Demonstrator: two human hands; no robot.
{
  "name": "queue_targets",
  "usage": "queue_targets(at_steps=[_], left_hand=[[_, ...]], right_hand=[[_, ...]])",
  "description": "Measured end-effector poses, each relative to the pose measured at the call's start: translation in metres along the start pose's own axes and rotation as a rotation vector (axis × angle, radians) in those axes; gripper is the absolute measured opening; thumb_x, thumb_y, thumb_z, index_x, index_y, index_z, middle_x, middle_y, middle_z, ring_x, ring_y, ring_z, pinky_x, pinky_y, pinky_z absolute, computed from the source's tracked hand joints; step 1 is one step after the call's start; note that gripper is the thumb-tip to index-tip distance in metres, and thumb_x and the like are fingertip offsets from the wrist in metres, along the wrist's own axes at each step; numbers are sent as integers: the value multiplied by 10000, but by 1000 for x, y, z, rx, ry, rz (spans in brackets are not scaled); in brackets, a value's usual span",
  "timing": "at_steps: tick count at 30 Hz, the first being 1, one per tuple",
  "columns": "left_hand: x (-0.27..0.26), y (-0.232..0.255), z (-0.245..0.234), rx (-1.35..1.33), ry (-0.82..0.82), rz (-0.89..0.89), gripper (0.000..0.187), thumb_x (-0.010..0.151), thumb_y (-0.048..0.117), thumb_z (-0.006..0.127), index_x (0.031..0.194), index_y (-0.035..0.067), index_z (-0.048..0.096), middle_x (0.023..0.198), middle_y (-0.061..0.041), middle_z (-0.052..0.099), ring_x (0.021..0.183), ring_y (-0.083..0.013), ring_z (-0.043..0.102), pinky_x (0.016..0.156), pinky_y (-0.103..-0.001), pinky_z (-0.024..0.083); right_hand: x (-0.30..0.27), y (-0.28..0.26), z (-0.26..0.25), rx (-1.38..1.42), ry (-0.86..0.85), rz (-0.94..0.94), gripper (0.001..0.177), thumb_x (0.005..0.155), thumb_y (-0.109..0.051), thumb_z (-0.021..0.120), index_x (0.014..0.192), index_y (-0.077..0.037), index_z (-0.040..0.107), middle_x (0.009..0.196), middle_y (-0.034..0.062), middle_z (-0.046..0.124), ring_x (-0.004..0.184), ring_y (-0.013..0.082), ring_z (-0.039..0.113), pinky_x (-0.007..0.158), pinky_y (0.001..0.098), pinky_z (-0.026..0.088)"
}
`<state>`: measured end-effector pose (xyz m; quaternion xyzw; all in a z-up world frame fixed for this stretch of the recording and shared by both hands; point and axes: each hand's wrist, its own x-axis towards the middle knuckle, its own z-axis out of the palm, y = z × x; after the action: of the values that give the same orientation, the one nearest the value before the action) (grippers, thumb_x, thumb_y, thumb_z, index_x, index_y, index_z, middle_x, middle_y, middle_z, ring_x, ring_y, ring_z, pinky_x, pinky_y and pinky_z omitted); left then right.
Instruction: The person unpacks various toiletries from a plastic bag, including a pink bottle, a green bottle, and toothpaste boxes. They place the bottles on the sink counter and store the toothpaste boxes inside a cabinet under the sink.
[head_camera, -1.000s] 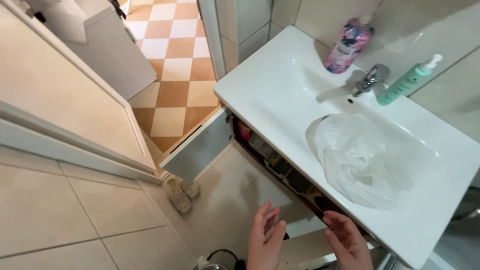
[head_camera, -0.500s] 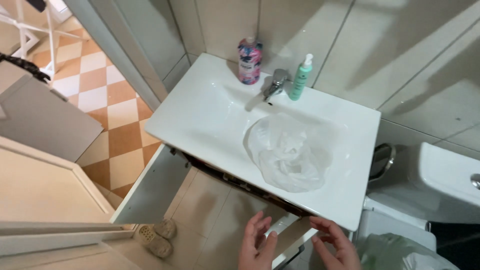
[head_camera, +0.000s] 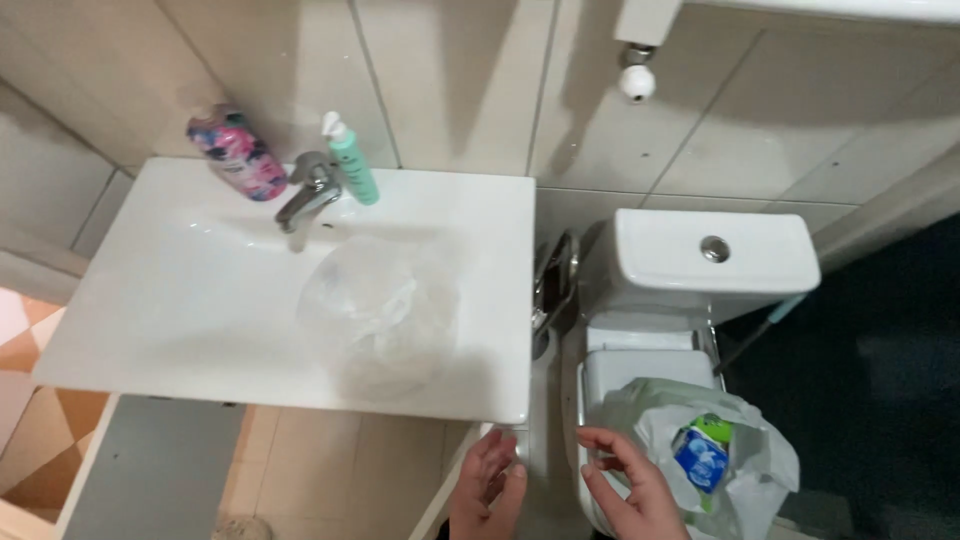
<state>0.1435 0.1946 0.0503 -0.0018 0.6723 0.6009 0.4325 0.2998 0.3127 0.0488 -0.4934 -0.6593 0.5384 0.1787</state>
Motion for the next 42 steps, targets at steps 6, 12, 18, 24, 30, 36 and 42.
queue_targets(at_steps=[6, 12, 18, 24, 30, 36, 42], left_hand=[[1, -28, 68, 60, -49, 49, 546, 793, 171, 745, 1337, 160, 706, 1236, -56, 860, 1142, -162, 794, 950, -289, 605], [-3, -55, 121, 46, -128, 25, 520, 829, 124, 758, 1346, 131, 703, 1219, -85, 841, 1084, -154, 783, 944, -274, 608], [-10, -63, 162, 200, -224, -84, 534, 866, 201, 733, 1392, 153, 656, 1328, -49, 802, 1237, -162, 744, 1025, -298, 581], [-14, -93, 200, 161, -226, -50, 462, 863, 112, 733, 1323, 150, 710, 1266, -59, 823, 1143, -127, 754, 966, -254, 555], [-12, -123, 235, 122, -239, -148, 468, 879, 125, 728, 1344, 93, 688, 1269, -125, 806, 1181, -165, 749, 1015, -279, 577], [14, -187, 257, 209, -334, -70, 437, 927, 223, 668, 1345, 94, 653, 1277, -78, 792, 1171, -131, 729, 1034, -259, 557], [30, -221, 292, 447, -332, -351, 516, 961, 441, 550, 1427, 231, 615, 1414, 21, 685, 1272, -113, 625, 1084, -254, 435]], right_hand=[[2, 11, -75, 30, 71, 31, 369, 906, -196, 674, 1262, -138, 747, 1239, 10, 769, 1159, 95, 702, 916, 257, 564], [7, 47, -141, 116, 175, 186, 389, 913, -170, 674, 1295, -118, 721, 1336, 23, 761, 1260, 122, 687, 1039, 272, 493], [7, 61, -185, 149, 263, 295, 371, 910, -176, 677, 1273, -112, 724, 1326, 43, 764, 1204, 169, 684, 1019, 343, 533], [10, 46, -212, 46, 238, 536, 388, 963, -39, 622, 1324, -169, 678, 1380, 5, 728, 1285, 148, 657, 1062, 348, 509], [17, 87, -227, 60, 201, 730, 327, 1000, -113, 621, 1313, -196, 665, 1396, -14, 699, 1294, 185, 625, 1088, 387, 495], [18, 229, -215, 9, 129, 608, 289, 948, -132, 670, 1223, -208, 718, 1284, -25, 785, 1244, 126, 697, 990, 322, 557], [17, 374, -171, 132, 166, 529, 262, 911, -141, 687, 1168, -155, 733, 1074, 54, 793, 1014, 160, 742, 916, 301, 592]])
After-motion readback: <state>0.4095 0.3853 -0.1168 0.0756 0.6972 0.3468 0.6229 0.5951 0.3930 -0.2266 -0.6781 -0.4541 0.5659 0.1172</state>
